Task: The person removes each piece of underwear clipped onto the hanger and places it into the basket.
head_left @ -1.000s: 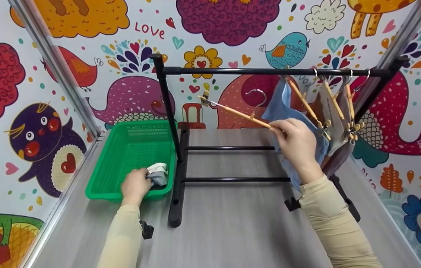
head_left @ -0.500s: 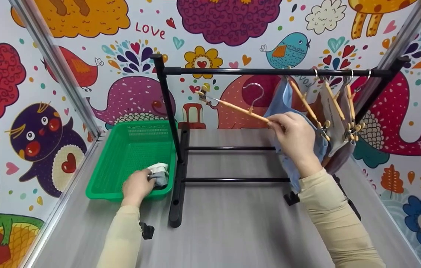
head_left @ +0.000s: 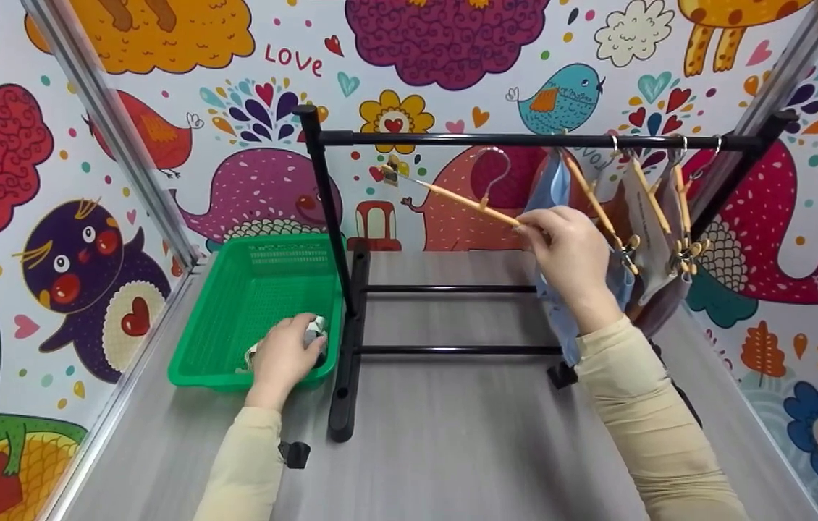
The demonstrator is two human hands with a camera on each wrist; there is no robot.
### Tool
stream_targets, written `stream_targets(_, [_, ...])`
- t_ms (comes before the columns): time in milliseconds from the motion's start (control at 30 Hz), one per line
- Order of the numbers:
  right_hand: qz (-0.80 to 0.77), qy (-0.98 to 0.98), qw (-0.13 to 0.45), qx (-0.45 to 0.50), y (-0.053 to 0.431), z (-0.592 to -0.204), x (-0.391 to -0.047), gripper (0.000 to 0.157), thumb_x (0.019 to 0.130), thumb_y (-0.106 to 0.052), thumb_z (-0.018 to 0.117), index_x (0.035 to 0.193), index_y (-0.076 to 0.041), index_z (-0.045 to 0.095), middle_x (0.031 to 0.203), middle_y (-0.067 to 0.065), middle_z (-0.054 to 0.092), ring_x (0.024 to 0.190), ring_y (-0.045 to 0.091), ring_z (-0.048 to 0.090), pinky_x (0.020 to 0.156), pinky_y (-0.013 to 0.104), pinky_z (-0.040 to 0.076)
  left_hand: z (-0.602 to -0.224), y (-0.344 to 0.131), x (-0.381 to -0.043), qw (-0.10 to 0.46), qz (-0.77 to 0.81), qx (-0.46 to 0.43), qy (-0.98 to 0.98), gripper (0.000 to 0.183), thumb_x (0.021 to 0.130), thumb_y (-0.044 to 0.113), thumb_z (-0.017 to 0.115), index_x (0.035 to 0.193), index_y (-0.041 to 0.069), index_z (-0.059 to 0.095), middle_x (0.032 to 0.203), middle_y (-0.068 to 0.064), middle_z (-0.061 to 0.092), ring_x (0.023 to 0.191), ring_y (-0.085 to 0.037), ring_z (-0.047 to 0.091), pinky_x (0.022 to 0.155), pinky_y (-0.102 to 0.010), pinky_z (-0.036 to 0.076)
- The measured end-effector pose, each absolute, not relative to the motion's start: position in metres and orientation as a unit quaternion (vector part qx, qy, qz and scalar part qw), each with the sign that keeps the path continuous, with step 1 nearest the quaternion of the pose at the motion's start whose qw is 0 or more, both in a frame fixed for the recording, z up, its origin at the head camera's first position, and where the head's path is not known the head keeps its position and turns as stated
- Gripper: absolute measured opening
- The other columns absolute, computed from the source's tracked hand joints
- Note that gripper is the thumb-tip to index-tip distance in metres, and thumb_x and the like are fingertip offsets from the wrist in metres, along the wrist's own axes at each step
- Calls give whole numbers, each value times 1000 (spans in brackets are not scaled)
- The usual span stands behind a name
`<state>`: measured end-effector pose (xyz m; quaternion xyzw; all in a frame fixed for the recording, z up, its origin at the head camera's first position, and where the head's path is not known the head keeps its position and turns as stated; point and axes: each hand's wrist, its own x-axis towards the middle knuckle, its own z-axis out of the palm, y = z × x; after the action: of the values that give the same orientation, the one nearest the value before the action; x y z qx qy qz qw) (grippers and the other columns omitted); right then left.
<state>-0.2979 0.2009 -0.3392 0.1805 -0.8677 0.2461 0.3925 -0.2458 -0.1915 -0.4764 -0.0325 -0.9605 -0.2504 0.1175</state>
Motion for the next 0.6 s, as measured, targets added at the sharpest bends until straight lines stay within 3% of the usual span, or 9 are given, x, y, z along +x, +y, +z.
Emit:
stream_targets(333, [236,-879,374,175,194,-335,-305,12,89,-19,75,97,-10,78,85,7,68,76,25,60,64,42,47,-474,-174,-236,167,-263,-75,-947,46,88,21,76,127,1,63,118,-20,66,106,-38,62,85,-52,51])
stream_targets(600, [248,-887,356,157,186,-329,-311,13,89,-20,75,99,-11,78,86,6,68,77,25,59,64,41,46,-477,-159,-229,167,-257,-102,-946,47,86,23,78,126,2,63,116,-17,66,106,-36,62,87,-51,50])
